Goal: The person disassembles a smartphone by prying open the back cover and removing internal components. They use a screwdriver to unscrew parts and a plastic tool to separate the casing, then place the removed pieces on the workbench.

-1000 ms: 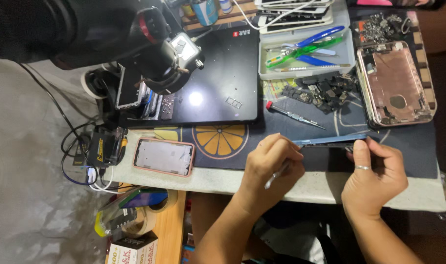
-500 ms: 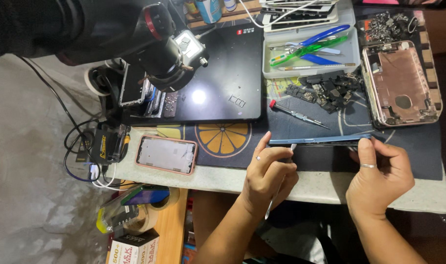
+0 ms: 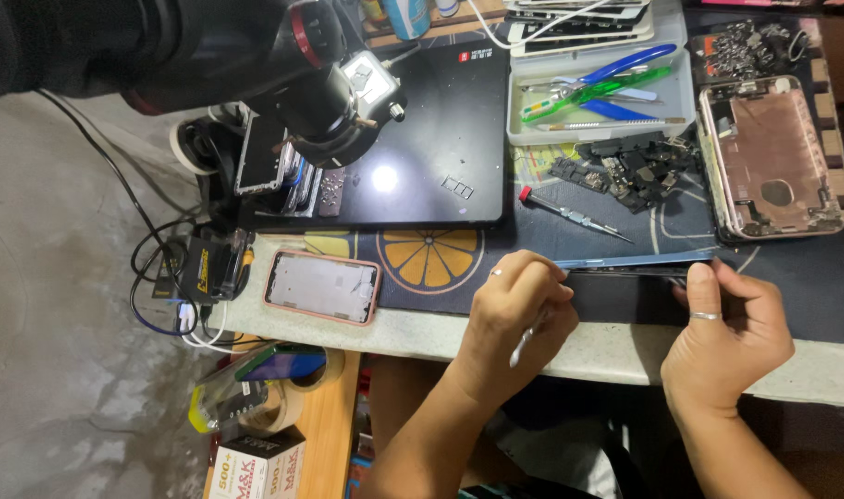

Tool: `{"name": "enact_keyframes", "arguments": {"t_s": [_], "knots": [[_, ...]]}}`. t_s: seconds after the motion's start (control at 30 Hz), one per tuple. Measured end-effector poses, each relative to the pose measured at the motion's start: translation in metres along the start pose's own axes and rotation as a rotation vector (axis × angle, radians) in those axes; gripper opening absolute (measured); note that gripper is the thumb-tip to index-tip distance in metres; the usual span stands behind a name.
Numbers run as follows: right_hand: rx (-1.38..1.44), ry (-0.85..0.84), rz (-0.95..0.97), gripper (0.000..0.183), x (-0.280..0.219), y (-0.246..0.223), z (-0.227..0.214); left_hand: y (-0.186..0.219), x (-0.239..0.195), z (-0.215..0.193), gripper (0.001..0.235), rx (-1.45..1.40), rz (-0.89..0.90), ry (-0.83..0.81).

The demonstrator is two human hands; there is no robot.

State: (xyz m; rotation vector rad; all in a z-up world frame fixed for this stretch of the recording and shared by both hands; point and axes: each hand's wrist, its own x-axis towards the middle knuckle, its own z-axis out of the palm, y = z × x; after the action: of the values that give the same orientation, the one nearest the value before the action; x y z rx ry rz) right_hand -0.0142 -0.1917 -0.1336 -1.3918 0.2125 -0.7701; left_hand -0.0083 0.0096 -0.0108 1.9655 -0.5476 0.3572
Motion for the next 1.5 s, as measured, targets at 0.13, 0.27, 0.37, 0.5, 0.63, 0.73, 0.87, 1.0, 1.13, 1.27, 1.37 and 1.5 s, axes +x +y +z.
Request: {"name": "enact_keyframes", "arguments": {"t_s": [0.13,0.27,0.37,0.5,0.63,0.73,0.87,1.0,1.13,1.27,1.37,1.5], "knots": [[-0.008,-0.002,-0.003,0.009,0.000,-0.002,0.001,0.001,0.005,-0.003,0.019,-0.085,-0.066,-0.025],[-0.015,-0.011,-0.019,0.009,0.000,-0.003,0.000,-0.010,-0.002,0.007,0.020,0.082,0.160,0.079],[-0.028,-0.001,-0.020,0.009,0.002,-0.002,0.002,-0.021,-0.011,0.016,0.019,0.193,0.304,0.125],[0.003,0.020,0.018,0.010,0.000,0.003,-0.001,-0.038,-0.024,0.024,0.018,0.230,0.368,0.134],[0.003,0.009,-0.010,0.011,0.002,0.005,-0.001,-0.044,-0.026,0.031,0.018,0.255,0.411,0.181],[-0.027,0.007,-0.018,0.011,0.000,0.008,-0.004,-0.045,-0.028,0.036,0.018,0.287,0.430,0.213],[0.008,0.017,0.016,0.011,0.001,0.008,-0.002,-0.040,-0.024,0.036,0.017,0.310,0.420,0.233],[-0.014,-0.003,-0.009,0.011,0.001,0.007,-0.003,-0.026,-0.016,0.030,0.020,0.261,0.289,0.174],[0.002,0.000,-0.002,0.009,0.000,0.007,-0.003,-0.011,-0.007,0.017,0.018,0.212,0.212,0.165],[0.007,0.003,-0.027,0.008,0.001,0.008,-0.002,-0.004,0.001,0.007,0.018,0.128,0.072,0.104],[0.014,0.010,-0.016,0.010,0.000,0.008,-0.004,-0.006,-0.003,0.007,0.018,0.063,-0.020,0.091],[0.011,0.010,-0.020,0.009,0.001,0.008,-0.002,-0.019,-0.008,0.020,0.024,0.132,0.237,0.237]]}}
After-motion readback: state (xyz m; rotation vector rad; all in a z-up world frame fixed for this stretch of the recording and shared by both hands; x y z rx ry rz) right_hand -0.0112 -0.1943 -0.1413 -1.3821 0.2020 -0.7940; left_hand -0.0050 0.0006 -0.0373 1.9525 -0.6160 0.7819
